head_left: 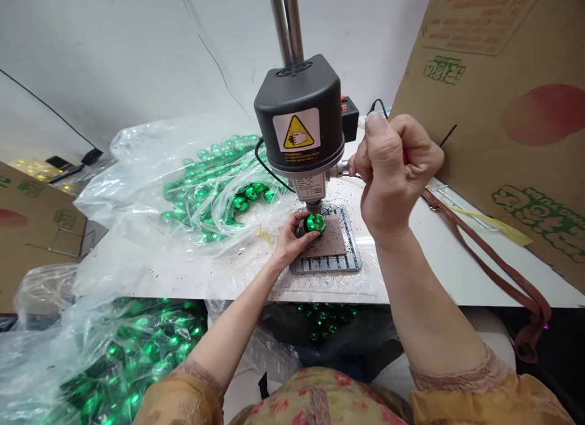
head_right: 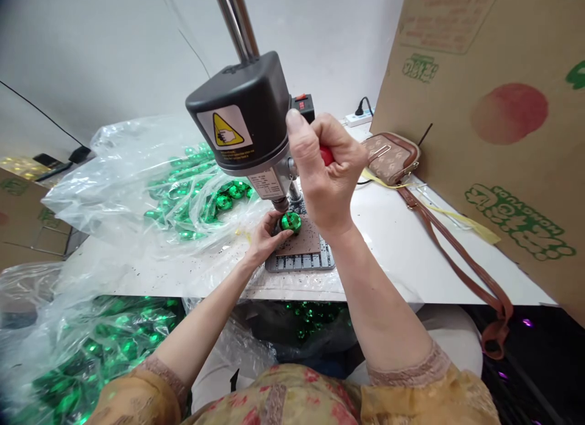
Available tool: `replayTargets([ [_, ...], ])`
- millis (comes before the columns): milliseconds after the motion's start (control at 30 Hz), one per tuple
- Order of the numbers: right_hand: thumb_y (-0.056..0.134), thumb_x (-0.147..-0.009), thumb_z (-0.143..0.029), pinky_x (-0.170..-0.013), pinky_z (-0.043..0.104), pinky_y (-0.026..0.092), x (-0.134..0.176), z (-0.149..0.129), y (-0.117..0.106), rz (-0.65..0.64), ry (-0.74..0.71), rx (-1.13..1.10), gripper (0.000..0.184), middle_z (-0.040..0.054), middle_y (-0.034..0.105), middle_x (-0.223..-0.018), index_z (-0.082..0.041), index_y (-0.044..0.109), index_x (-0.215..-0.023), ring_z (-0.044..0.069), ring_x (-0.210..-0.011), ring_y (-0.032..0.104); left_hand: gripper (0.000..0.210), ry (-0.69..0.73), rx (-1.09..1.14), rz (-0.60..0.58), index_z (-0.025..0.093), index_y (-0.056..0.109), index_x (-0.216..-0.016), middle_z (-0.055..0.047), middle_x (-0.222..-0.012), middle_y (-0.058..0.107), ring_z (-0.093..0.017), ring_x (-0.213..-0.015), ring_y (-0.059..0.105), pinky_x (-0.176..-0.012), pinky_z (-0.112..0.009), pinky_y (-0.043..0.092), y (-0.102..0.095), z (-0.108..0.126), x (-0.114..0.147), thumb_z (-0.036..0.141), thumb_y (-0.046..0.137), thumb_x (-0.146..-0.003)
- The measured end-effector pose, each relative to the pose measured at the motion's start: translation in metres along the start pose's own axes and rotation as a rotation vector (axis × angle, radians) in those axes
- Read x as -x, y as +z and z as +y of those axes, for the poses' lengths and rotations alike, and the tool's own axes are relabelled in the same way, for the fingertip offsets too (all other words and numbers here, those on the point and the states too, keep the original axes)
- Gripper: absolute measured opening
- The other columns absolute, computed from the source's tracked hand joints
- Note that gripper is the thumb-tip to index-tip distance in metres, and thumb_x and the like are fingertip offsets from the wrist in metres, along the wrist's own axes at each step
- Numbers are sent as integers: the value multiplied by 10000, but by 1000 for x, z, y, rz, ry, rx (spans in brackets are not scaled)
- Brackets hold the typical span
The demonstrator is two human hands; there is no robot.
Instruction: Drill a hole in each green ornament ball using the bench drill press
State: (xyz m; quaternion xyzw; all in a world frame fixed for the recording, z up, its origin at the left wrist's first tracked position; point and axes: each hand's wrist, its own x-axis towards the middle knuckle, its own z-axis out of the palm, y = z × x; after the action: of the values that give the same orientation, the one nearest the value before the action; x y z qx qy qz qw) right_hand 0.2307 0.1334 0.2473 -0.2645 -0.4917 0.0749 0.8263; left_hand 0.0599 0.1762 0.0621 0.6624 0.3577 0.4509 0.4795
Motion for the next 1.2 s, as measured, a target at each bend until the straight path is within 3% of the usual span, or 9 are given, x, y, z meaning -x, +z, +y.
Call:
replayTargets([
  [167,591,-930,-464,-484,258,333,1,-1,0,11,13,33,504,-73,261,-522,-221,278,-618,36,-441,273,568,61,-42,-64,202,614,-1210,-80,-1195,693,-238,-1138,658,-1037,-390,507,1,6,6,429,869,-756],
  [400,597,-930,-444,-482,288,317,1,1,-1,15,4,36,505,-65,259,-519,-229,265,-616,57,-436,283,509,13,-56,-12,201,601,-1145,-55,-1069,703,-203,-1001,679,-908,-346,546,9,12,14,477,840,-789],
  [767,606,-932,-414,-478,288,313,4,2,-4,14,-2,71,497,-57,254,-525,-229,269,-618,61,-451,310,582,-23,21,-29,189,607,-1147,-77,-1086,721,-229,-1033,695,-944,-388,555,15,14,14,480,890,-730],
  [967,614,-935,-300,-495,269,291,18,8,-5,69,-117,-29,527,-50,189,-525,-189,225,-597,41,-463,299,585,-7,31,-22,198,610,-1148,-82,-1117,727,-242,-1059,701,-972,-412,559,16,11,14,486,893,-725],
  [1200,601,-929,-265,-484,290,286,25,10,-6,44,-159,-108,518,-59,204,-500,-184,220,-587,36,-431,239,573,15,29,-29,197,609,-1168,-90,-1158,724,-236,-1085,694,-994,-407,550,16,12,15,472,882,-746],
])
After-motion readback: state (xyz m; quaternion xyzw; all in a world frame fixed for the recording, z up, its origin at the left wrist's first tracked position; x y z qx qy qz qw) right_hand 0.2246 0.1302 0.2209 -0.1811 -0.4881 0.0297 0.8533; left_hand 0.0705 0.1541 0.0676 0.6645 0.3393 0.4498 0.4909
